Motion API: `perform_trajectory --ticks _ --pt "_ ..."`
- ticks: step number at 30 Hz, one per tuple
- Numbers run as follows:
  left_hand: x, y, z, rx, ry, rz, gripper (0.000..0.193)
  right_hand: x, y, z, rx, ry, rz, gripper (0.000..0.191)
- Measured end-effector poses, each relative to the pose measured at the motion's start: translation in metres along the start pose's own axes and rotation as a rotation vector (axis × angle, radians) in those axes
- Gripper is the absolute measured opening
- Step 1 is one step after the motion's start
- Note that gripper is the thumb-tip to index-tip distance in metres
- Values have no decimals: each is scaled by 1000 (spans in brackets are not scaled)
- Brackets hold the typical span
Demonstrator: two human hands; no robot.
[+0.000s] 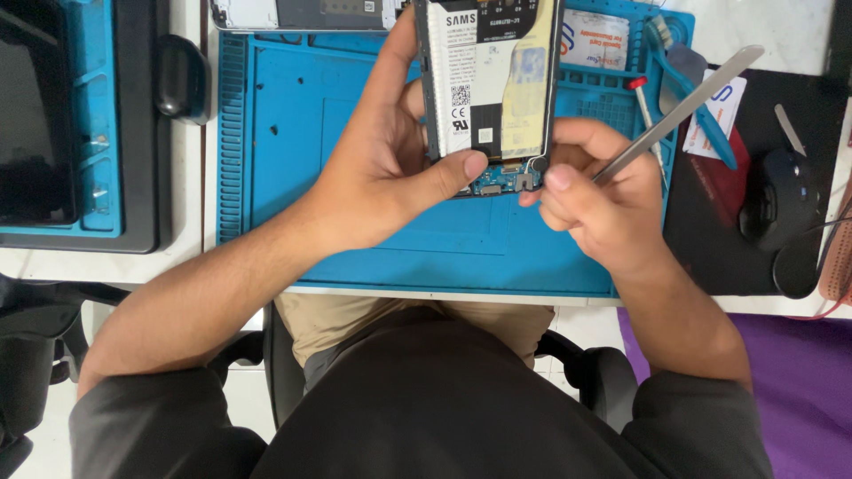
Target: The person cleans the interior of a disassembled smartphone frame with a brush, then uses a metal tool to pry and disconnect internal components. They connect a USB cable and use a multimeter to test the battery terminals.
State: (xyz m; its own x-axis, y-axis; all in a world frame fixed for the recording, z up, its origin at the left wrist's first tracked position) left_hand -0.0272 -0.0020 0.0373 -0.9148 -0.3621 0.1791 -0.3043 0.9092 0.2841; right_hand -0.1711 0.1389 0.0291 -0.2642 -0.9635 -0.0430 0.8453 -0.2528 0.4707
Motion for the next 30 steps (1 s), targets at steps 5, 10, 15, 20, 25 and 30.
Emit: perform_trajectory --ticks 5,10,15,20,25,30 --pt "3 -2 3 42 14 28 101 0 -7 -6 -180 13 -66 32" --pt "5 -9 20 123 -5 65 98 10 -24 -4 -459 79 -96 29" --pt "7 -14 41 180 -60 62 96 19 -50 42 -813 14 -118 12" --pt "5 -20 54 167 -195 -35 87 11 -60 43 -1520 -123 29 14" --pt "-12 -15 57 18 -205 -152 79 1 -53 27 -1427 -177 -79 36" --pt "-25 9 76 -259 -187 -361 76 -14 -7 8 -956 -135 -120 82"
Point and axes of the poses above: each hand's wrist, its own x-axis towards the middle knuckle, its own y-axis out of the palm, z = x × y, the point moved 7 cm from there along x, towards the middle knuckle, and after that the axes turned 12 degrees about x, right-handed, at the moved point
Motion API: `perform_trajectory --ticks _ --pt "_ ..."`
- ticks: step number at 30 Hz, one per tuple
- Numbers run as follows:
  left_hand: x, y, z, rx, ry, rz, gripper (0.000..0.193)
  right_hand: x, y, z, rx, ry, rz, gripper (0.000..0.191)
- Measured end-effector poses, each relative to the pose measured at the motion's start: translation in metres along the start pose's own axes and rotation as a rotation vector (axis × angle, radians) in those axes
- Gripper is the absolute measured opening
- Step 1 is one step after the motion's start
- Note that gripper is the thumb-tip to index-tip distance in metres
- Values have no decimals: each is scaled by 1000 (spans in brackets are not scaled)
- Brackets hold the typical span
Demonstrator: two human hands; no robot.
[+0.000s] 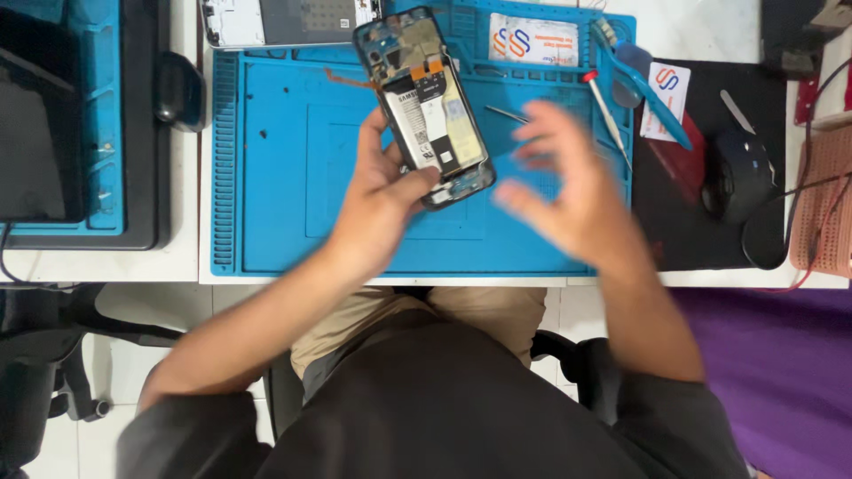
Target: The person cleans the interior of a disassembled smartphone frame with a brush, then uses a metal tool to pry and disconnect internal components. They connect a USB cable and use a multimeter to test the battery terminals.
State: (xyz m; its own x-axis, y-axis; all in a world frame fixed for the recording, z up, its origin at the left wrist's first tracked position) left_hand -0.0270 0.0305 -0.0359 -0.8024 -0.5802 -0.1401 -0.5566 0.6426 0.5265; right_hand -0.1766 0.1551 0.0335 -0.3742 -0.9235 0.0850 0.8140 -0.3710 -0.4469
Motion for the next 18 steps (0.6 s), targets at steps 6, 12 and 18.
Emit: perform_trajectory --ticks 6,12,18 --pt "-10 22 25 -178 140 -62 71 -7 47 18 -131 -207 -149 108" --pt "-20 24 21 -150 -32 33 76 -6 38 0 -22 -100 -124 108" --pt "-62 12 -26 862 -280 392 62 -19 52 -6 -72 -138 -134 109"
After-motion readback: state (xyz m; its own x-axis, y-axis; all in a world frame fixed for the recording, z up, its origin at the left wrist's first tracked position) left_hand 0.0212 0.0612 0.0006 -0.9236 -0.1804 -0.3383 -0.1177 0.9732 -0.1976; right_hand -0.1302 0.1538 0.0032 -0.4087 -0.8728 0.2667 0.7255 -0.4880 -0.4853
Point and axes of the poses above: each hand's wrist, its own x-axis towards the middle knuckle, its own y-axis out of the palm, z = x × y, the point moved 7 cm from there along x, towards the middle knuckle, and after that the axes turned 12 degrees about x, right-handed, at the moved point
